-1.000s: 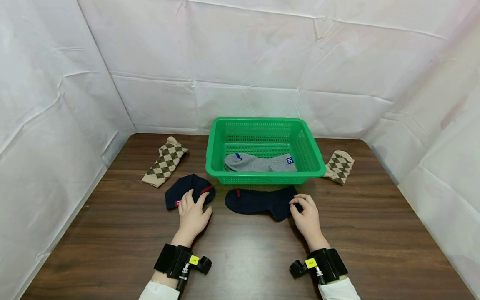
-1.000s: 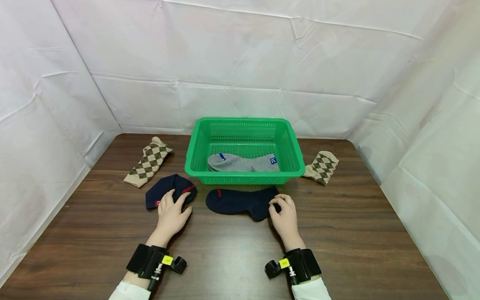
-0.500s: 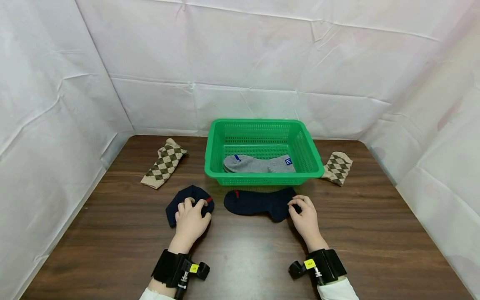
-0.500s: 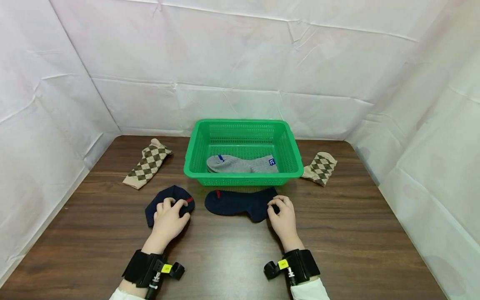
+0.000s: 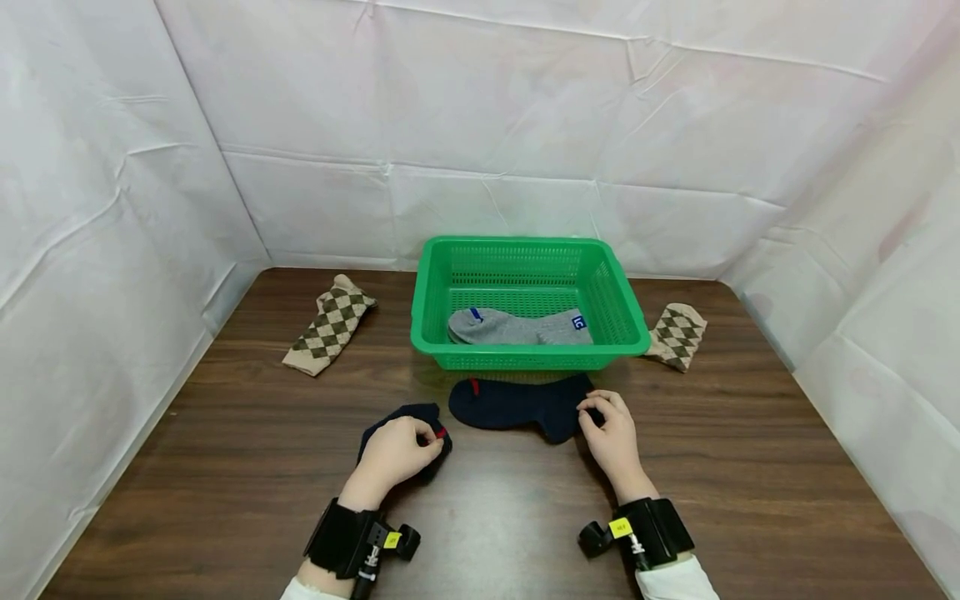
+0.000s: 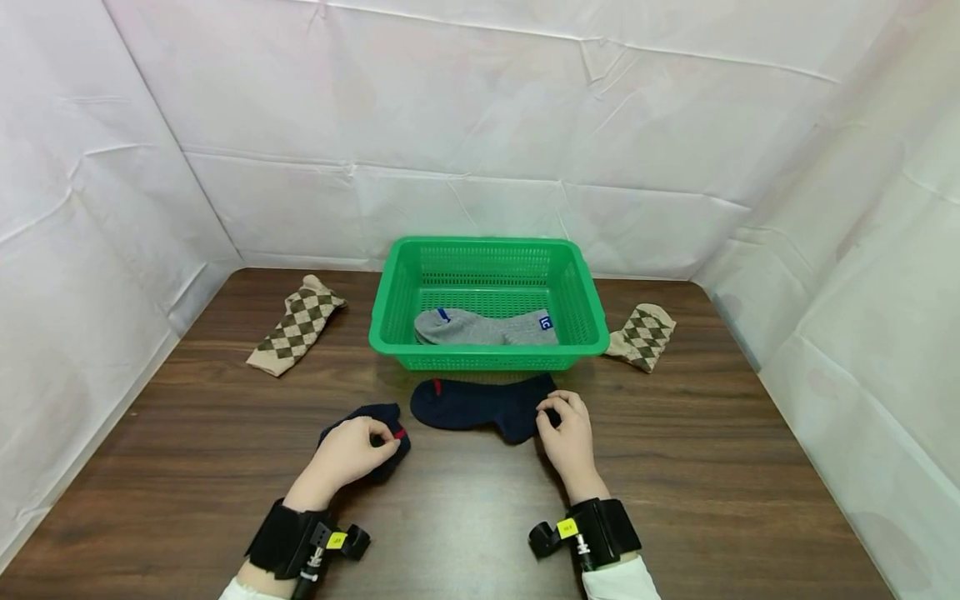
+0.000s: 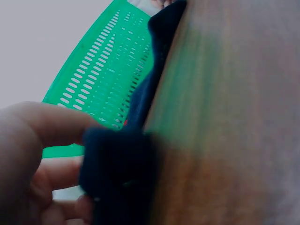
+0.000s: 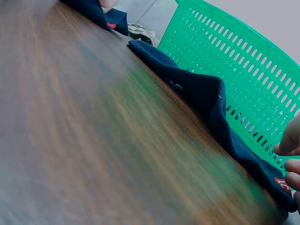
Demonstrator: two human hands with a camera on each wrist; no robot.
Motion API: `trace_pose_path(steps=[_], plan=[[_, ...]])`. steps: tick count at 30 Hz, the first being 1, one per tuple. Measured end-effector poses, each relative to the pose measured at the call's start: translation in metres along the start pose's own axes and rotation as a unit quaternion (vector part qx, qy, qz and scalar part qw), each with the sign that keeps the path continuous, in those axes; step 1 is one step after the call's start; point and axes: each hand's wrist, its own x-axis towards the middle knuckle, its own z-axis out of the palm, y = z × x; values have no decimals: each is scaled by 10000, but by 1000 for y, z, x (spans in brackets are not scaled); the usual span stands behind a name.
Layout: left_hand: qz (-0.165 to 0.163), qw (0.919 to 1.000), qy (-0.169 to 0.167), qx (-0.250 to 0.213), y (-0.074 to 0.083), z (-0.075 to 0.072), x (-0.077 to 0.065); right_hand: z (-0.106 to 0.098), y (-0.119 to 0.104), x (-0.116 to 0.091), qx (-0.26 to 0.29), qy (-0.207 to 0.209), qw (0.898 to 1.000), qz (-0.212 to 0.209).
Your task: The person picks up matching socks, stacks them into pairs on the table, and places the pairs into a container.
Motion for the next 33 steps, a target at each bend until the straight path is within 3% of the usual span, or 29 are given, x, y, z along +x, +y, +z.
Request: trace_pose_path(steps=[3, 7, 11, 18, 22, 26, 29, 32, 33], plan=[[470, 9949, -789, -409, 0, -2, 0, 0, -1, 0, 12, -15, 10000, 27], [980, 9709, -1867, -1134, 2, -2, 0, 0, -1, 0, 21, -65, 10000, 40], [1117, 9533, -2333, -1557, 8, 3, -1, 0, -1, 0, 13, -60, 10000, 43], [1062, 9466, -2247, -2052, 26, 20, -7, 1, -2, -1, -28, -34, 10000, -21], [1020, 9331, -2413, -2464, 35, 30, -9, 0, -3, -1, -22, -102, 9999, -14], [1005, 9142, -2608, -2934, 40, 34, -10, 0, -3, 0, -88, -125, 9999, -30], [1044, 8921, -2629, -3522, 42, 38, -11, 1, -2, -1, -111, -106, 9999, -20], [1152, 8658, -2366, -4256, 40, 42, -9, 1, -3, -1, -78, -80, 9999, -24], [1182, 8609, -2174, -4445, 40, 43, -9, 1, -3, -1, -48, -34, 10000, -34]])
